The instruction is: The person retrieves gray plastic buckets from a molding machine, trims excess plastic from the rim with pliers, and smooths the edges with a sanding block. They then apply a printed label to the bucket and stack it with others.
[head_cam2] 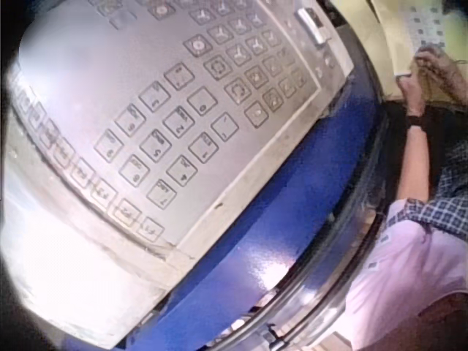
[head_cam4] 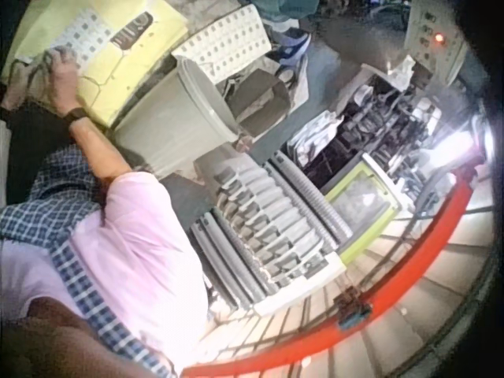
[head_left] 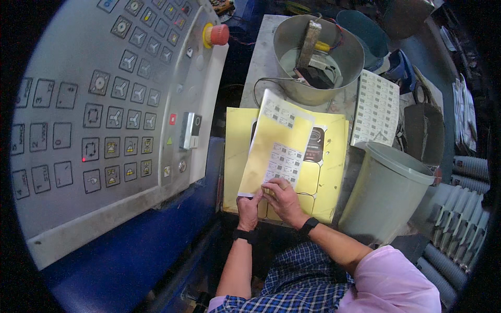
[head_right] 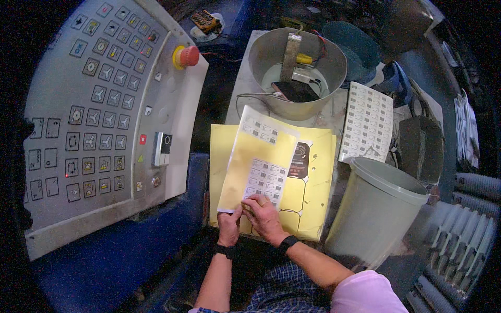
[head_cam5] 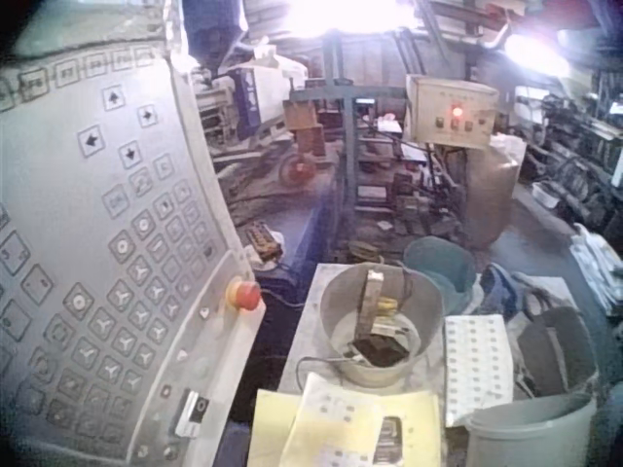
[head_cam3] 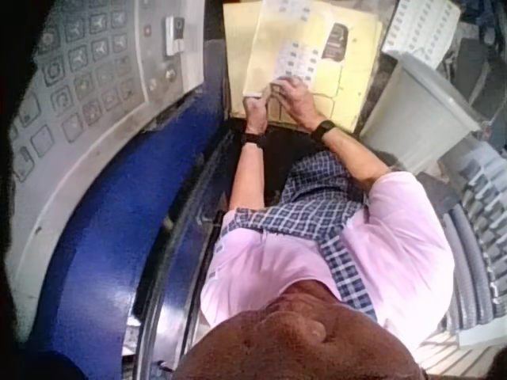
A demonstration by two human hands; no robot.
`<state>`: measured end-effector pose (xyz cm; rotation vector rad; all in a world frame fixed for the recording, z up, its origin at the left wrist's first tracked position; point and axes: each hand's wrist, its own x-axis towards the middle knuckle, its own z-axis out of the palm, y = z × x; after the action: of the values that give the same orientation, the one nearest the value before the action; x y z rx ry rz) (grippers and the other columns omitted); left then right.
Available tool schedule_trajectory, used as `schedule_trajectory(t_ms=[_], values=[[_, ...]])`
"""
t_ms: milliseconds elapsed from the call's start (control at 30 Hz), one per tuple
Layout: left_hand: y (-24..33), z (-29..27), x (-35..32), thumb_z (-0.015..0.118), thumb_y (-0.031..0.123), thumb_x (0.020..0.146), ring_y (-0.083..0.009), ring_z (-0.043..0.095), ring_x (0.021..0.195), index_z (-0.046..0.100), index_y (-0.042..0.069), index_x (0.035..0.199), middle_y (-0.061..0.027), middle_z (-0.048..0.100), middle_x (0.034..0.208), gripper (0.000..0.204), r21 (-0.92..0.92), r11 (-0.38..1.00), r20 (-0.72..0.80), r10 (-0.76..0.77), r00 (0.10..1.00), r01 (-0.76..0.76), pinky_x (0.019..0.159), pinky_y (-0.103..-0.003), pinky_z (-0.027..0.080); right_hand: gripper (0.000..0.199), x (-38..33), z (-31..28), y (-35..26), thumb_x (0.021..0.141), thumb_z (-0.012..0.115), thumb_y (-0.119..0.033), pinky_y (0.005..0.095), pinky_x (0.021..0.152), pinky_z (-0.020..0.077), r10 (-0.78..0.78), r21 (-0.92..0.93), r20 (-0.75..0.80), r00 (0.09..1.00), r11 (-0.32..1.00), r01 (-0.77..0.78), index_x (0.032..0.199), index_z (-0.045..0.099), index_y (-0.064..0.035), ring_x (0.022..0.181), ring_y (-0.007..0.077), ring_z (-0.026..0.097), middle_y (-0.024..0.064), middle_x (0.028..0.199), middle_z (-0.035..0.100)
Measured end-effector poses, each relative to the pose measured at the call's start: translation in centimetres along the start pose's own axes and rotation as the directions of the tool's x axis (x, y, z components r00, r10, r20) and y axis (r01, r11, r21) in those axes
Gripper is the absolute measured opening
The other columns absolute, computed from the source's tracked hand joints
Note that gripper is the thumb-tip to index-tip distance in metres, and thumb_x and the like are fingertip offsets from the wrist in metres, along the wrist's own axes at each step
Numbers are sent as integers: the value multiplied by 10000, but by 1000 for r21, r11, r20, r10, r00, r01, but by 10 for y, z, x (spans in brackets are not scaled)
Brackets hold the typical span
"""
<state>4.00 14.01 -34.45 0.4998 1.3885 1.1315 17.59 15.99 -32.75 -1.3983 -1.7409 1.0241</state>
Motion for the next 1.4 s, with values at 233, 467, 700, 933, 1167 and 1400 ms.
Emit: schedule_trajectory(t_ms=[233,467,700,933,1167,1400], values=[[27,16,-21,624,52,848,-147,570,927,567,-7,1114,-48,614,1046,278,129,991,86,18,996,-29,805,-262,449,198,-3,-16,-13,764,673,-100,362,669,484,118,32,-110,987,993,-115,939,597,-48,796,298,583,114,860,585],[38,20,-37,629,73,852,-124,571,868,590,-9,1063,-34,625,977,230,210,978,177,-31,984,-7,762,-247,446,132,-16,-36,-23,777,663,-124,374,659,480,68,53,-47,997,996,-65,865,605,-44,767,300,580,113,818,579],[33,24,-53,634,80,849,-98,551,769,600,-21,930,-36,622,827,134,331,941,207,-3,978,-67,681,-244,447,180,-34,-49,-26,793,629,-189,396,634,478,-5,-196,68,998,980,18,893,584,-46,726,314,573,122,789,558],[28,18,-66,610,50,856,-89,566,794,601,-22,1015,-24,620,883,174,393,915,230,1,973,-94,700,-230,464,215,-60,-39,-31,795,636,-215,406,625,473,66,-63,-18,998,996,-67,916,585,-45,731,315,584,137,797,567],[38,10,-83,608,118,870,-74,545,731,616,-29,996,-16,623,835,194,417,905,329,-58,943,-90,642,-225,440,203,-74,-46,-31,761,672,-202,367,608,472,203,174,24,979,963,-204,800,658,-3,666,294,606,155,721,611],[30,7,-94,615,109,863,-84,550,724,622,-35,982,-23,630,829,187,490,865,285,-43,958,-107,647,-238,444,212,-83,-39,-33,774,623,-172,349,600,491,261,191,41,964,945,-264,831,663,28,650,237,635,165,706,627]])
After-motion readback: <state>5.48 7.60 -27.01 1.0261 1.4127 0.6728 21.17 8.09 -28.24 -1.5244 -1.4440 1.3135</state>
